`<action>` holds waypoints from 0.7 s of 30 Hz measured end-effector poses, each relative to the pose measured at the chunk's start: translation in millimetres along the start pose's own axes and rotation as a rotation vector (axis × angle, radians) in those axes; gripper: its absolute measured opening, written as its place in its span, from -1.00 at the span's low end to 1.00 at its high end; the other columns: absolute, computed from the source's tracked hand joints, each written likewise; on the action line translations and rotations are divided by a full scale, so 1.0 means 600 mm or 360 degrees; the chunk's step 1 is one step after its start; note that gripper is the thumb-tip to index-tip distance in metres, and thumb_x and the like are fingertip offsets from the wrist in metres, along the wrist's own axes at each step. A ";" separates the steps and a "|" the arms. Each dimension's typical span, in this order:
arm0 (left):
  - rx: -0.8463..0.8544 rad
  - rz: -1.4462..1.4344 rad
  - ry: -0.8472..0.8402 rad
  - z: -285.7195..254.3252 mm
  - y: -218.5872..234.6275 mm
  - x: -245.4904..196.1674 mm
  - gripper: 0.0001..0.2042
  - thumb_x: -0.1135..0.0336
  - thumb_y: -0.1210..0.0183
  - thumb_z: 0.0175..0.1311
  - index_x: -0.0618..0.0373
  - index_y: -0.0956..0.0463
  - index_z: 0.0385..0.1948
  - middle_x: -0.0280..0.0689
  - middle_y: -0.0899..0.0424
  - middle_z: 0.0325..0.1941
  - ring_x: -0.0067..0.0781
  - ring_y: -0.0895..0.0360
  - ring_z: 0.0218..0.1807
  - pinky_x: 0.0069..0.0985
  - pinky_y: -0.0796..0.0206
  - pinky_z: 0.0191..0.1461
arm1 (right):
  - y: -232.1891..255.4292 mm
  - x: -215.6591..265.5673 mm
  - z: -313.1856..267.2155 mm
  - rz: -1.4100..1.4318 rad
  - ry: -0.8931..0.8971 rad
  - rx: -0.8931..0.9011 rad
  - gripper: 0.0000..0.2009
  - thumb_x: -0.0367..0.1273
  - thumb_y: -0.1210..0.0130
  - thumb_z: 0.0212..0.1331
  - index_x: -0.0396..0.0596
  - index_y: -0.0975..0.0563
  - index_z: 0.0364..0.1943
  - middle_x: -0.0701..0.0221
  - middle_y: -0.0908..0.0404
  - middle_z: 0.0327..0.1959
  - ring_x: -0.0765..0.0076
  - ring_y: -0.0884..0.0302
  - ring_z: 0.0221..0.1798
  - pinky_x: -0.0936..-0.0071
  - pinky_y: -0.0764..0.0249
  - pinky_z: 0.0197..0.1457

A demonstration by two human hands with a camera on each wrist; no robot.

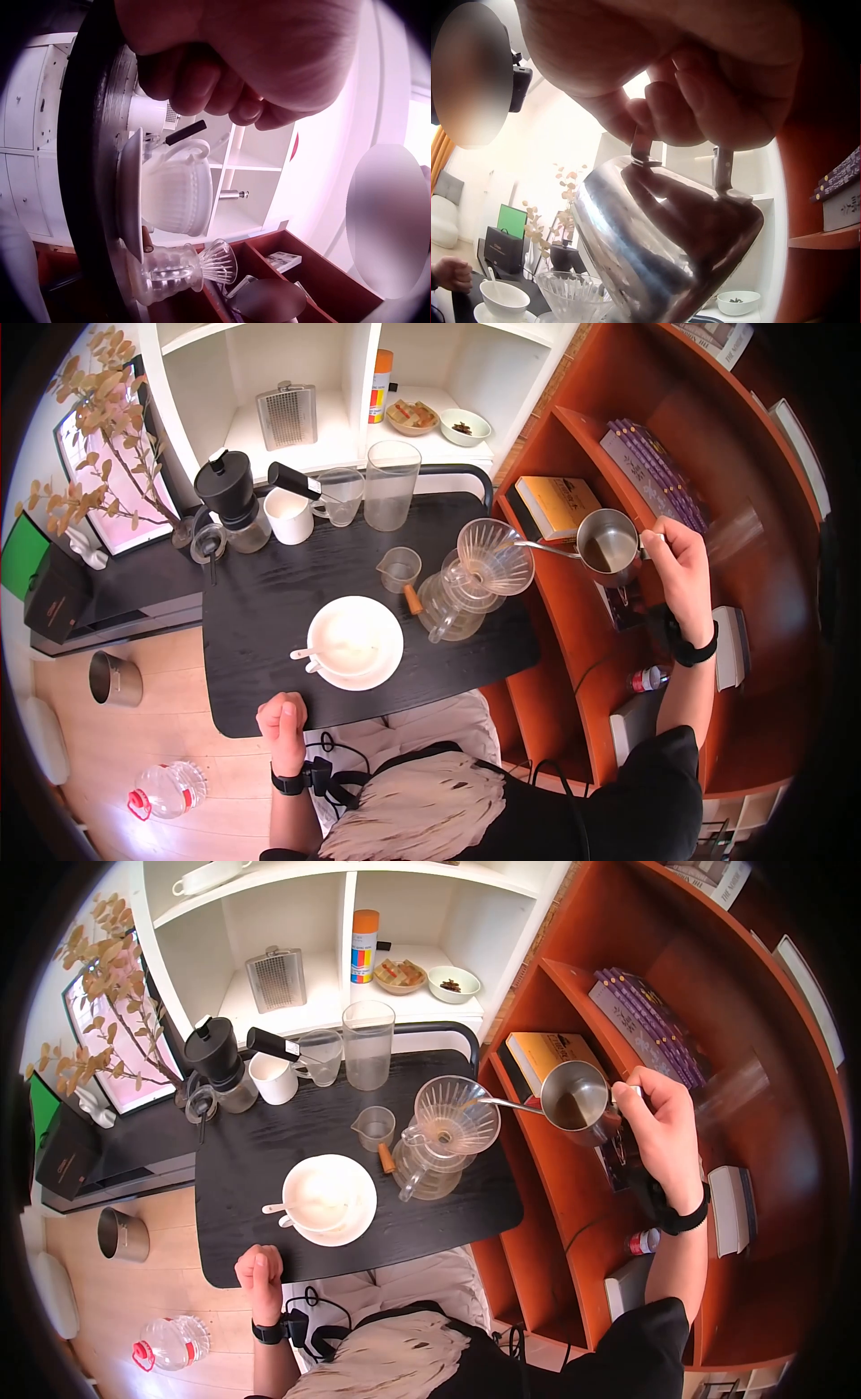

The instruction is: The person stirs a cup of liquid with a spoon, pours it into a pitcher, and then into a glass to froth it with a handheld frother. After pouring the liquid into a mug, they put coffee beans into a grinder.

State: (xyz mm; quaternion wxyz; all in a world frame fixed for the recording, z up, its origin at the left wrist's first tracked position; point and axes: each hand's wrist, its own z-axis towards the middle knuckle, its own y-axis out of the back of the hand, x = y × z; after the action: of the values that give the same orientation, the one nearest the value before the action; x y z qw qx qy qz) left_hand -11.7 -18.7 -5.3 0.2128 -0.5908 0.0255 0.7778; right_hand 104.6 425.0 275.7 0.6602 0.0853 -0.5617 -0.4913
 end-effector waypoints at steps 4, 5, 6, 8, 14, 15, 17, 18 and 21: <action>-0.0001 0.0013 -0.0008 -0.001 0.001 0.000 -0.54 0.20 -0.05 0.56 0.05 -0.14 -0.64 -0.48 -0.10 -0.65 -0.62 -0.01 -0.59 -0.52 0.20 -0.52 | 0.013 0.009 -0.014 -0.0031 -0.0091 -0.0005 -0.71 -0.37 -0.14 0.41 -0.10 -0.48 -0.53 0.60 -0.54 -0.59 0.82 -0.34 -0.57 0.69 -0.22 -0.55; -0.0001 0.0008 -0.0007 0.000 -0.001 -0.002 -0.54 0.20 -0.05 0.56 0.05 -0.14 -0.64 -0.48 -0.10 -0.65 -0.62 -0.01 -0.59 -0.51 0.19 -0.52 | 0.014 0.009 -0.015 -0.0031 -0.0091 -0.0003 -0.71 -0.37 -0.14 0.41 -0.10 -0.48 -0.53 0.60 -0.54 -0.59 0.82 -0.34 -0.57 0.69 -0.22 -0.55; -0.0001 0.0003 -0.0006 0.000 -0.002 -0.003 -0.54 0.20 -0.05 0.56 0.05 -0.14 -0.64 -0.48 -0.10 -0.65 -0.61 -0.01 -0.59 -0.51 0.19 -0.52 | 0.016 0.008 -0.016 -0.0048 -0.0020 0.0004 -0.71 -0.36 -0.13 0.41 -0.08 -0.47 -0.53 0.60 -0.55 -0.60 0.83 -0.33 -0.60 0.70 -0.20 -0.60; 0.0001 0.0001 -0.0007 0.001 -0.003 -0.004 -0.54 0.20 -0.05 0.56 0.05 -0.14 -0.64 -0.48 -0.10 -0.65 -0.61 -0.01 -0.59 -0.51 0.19 -0.52 | 0.016 0.013 -0.017 -0.0064 0.0052 0.0011 -0.71 -0.36 -0.13 0.40 -0.07 -0.47 -0.53 0.60 -0.55 -0.61 0.84 -0.32 -0.63 0.71 -0.17 -0.65; -0.0018 0.0023 -0.0023 0.001 -0.002 -0.002 -0.52 0.19 -0.04 0.56 0.12 -0.14 -0.64 -0.44 -0.18 -0.68 -0.63 -0.05 -0.61 -0.50 0.19 -0.52 | -0.007 0.031 -0.009 -0.0107 0.0179 0.0119 -0.69 -0.36 -0.15 0.39 -0.11 -0.40 -0.54 0.65 -0.39 -0.63 0.79 -0.25 -0.51 0.64 -0.18 -0.47; -0.0023 0.0038 -0.0026 0.000 -0.001 -0.002 -0.52 0.19 -0.04 0.56 0.12 -0.14 -0.64 -0.44 -0.18 -0.68 -0.63 -0.04 -0.61 -0.50 0.19 -0.52 | -0.015 0.036 -0.007 -0.0077 0.0156 0.0134 -0.68 -0.37 -0.16 0.39 -0.13 -0.39 -0.54 0.66 -0.35 -0.63 0.78 -0.22 -0.49 0.62 -0.16 -0.44; -0.0026 0.0031 -0.0024 0.000 -0.001 -0.001 -0.52 0.19 -0.04 0.56 0.12 -0.14 -0.64 -0.45 -0.18 -0.68 -0.63 -0.04 -0.61 -0.50 0.19 -0.52 | -0.023 0.027 0.002 -0.0077 0.0156 0.0143 -0.67 -0.35 -0.18 0.39 -0.14 -0.38 -0.53 0.65 -0.32 -0.62 0.76 -0.16 -0.48 0.59 -0.13 -0.43; -0.0032 0.0024 -0.0020 0.000 -0.001 -0.002 -0.52 0.19 -0.04 0.56 0.12 -0.13 -0.64 -0.45 -0.18 -0.68 -0.63 -0.04 -0.61 -0.50 0.19 -0.52 | -0.028 0.026 0.006 -0.0075 0.0157 0.0143 -0.67 -0.35 -0.18 0.39 -0.14 -0.38 -0.53 0.65 -0.32 -0.62 0.76 -0.16 -0.48 0.59 -0.13 -0.43; -0.0008 0.0008 -0.0013 -0.002 -0.001 -0.001 -0.53 0.19 -0.05 0.57 0.04 -0.14 -0.64 -0.49 -0.09 -0.65 -0.62 -0.01 -0.58 -0.51 0.20 -0.52 | -0.039 0.022 0.016 -0.0054 0.0165 0.0112 -0.68 -0.36 -0.18 0.38 -0.15 -0.39 -0.54 0.65 -0.27 -0.61 0.75 -0.12 -0.48 0.57 -0.10 -0.43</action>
State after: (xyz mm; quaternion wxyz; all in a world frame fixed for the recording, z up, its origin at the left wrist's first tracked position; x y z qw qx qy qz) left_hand -10.3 -18.9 -5.1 0.2094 -0.5881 0.0243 0.7808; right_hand 82.1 407.6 272.1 0.6767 0.1433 -0.5421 -0.4772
